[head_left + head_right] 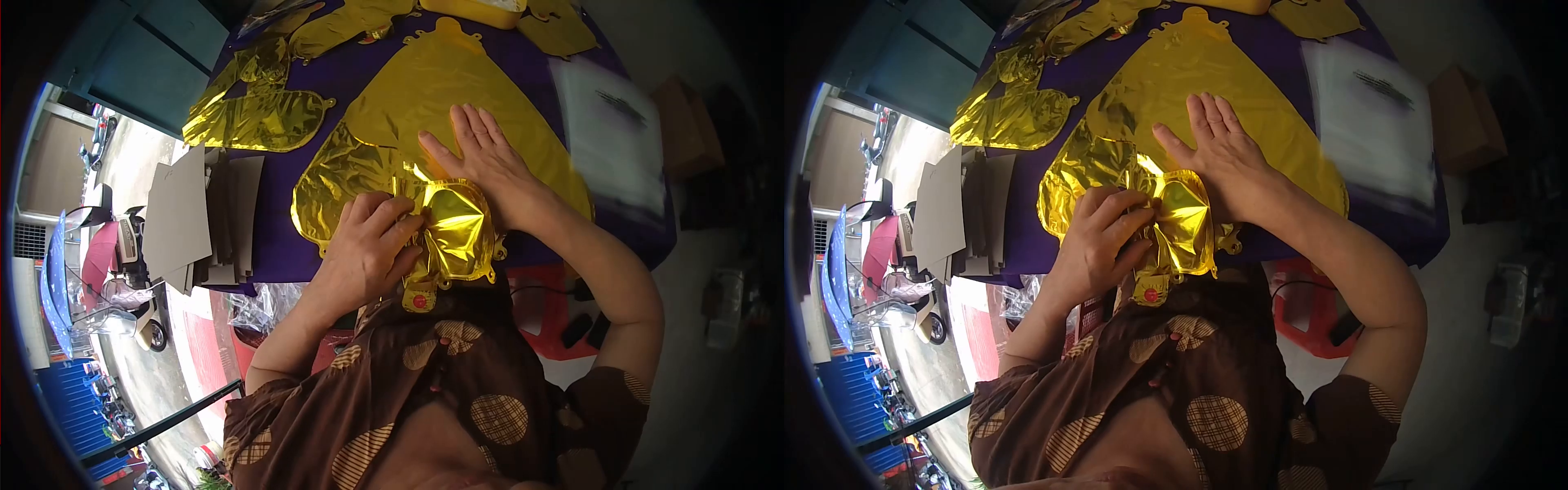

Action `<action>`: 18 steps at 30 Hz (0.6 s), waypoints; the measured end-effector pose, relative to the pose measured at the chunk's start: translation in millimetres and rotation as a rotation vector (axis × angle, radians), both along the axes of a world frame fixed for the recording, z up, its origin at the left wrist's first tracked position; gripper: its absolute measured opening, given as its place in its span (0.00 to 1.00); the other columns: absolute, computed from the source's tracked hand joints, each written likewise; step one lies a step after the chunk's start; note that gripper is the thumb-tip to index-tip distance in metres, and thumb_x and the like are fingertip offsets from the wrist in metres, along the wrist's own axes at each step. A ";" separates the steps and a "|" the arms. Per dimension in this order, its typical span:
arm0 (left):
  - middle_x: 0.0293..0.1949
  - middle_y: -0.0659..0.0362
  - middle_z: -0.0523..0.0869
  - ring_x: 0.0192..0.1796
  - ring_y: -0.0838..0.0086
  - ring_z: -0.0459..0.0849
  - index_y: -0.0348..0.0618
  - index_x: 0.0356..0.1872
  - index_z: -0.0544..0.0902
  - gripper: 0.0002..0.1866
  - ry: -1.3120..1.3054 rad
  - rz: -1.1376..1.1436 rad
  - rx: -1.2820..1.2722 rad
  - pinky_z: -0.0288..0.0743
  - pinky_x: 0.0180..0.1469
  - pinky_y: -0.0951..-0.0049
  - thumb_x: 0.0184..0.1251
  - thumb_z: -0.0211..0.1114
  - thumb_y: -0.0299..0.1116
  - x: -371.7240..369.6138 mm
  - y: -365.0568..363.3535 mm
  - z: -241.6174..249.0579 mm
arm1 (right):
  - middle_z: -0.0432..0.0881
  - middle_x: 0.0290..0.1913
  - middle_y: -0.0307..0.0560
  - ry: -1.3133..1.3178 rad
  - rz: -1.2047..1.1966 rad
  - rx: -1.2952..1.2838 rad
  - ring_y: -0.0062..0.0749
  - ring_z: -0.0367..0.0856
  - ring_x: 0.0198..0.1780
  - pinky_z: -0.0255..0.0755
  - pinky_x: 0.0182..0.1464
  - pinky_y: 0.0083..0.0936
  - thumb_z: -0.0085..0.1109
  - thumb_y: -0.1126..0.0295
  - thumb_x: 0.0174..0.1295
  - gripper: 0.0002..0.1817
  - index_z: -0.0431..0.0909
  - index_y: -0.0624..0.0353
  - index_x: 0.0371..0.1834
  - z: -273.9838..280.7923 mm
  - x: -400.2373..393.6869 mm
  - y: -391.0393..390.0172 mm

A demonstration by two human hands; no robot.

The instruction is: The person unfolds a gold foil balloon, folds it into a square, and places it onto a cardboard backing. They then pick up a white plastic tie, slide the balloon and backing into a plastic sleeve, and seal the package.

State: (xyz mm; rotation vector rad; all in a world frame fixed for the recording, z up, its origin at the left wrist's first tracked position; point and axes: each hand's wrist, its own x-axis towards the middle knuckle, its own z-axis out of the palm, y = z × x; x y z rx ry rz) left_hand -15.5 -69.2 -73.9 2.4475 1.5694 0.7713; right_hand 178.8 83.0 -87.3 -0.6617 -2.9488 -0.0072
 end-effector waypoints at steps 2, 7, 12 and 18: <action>0.54 0.54 0.81 0.56 0.54 0.78 0.39 0.51 0.82 0.22 0.001 0.001 0.008 0.73 0.56 0.56 0.53 0.73 0.29 0.3 -0.1 -0.9 | 0.50 0.74 0.84 0.004 -0.001 0.006 0.74 0.45 0.79 0.37 0.80 0.55 0.71 0.43 0.48 0.58 0.53 0.57 0.80 -1.1 1.6 1.1; 0.52 0.54 0.81 0.56 0.56 0.77 0.38 0.49 0.83 0.20 0.000 0.007 0.036 0.73 0.55 0.57 0.53 0.72 0.30 -0.1 -0.4 -3.3 | 0.49 0.77 0.78 0.095 -0.083 -0.020 0.68 0.42 0.81 0.36 0.81 0.54 0.67 0.46 0.56 0.52 0.55 0.59 0.79 26.3 22.6 20.8; 0.51 0.55 0.81 0.55 0.57 0.77 0.39 0.47 0.83 0.19 -0.006 0.014 0.047 0.73 0.55 0.58 0.52 0.73 0.30 0.7 -1.3 -3.5 | 0.54 0.76 0.75 0.301 -0.244 -0.154 0.65 0.50 0.79 0.45 0.79 0.53 0.56 0.55 0.69 0.38 0.59 0.67 0.75 46.1 27.5 9.7; 0.52 0.54 0.81 0.55 0.56 0.77 0.39 0.47 0.84 0.19 -0.016 0.008 0.041 0.74 0.56 0.57 0.52 0.73 0.29 0.4 -2.0 -3.1 | 0.54 0.74 0.81 0.196 0.012 -0.020 0.71 0.49 0.78 0.43 0.79 0.54 0.53 0.48 0.71 0.43 0.56 0.75 0.74 17.3 -5.8 -33.4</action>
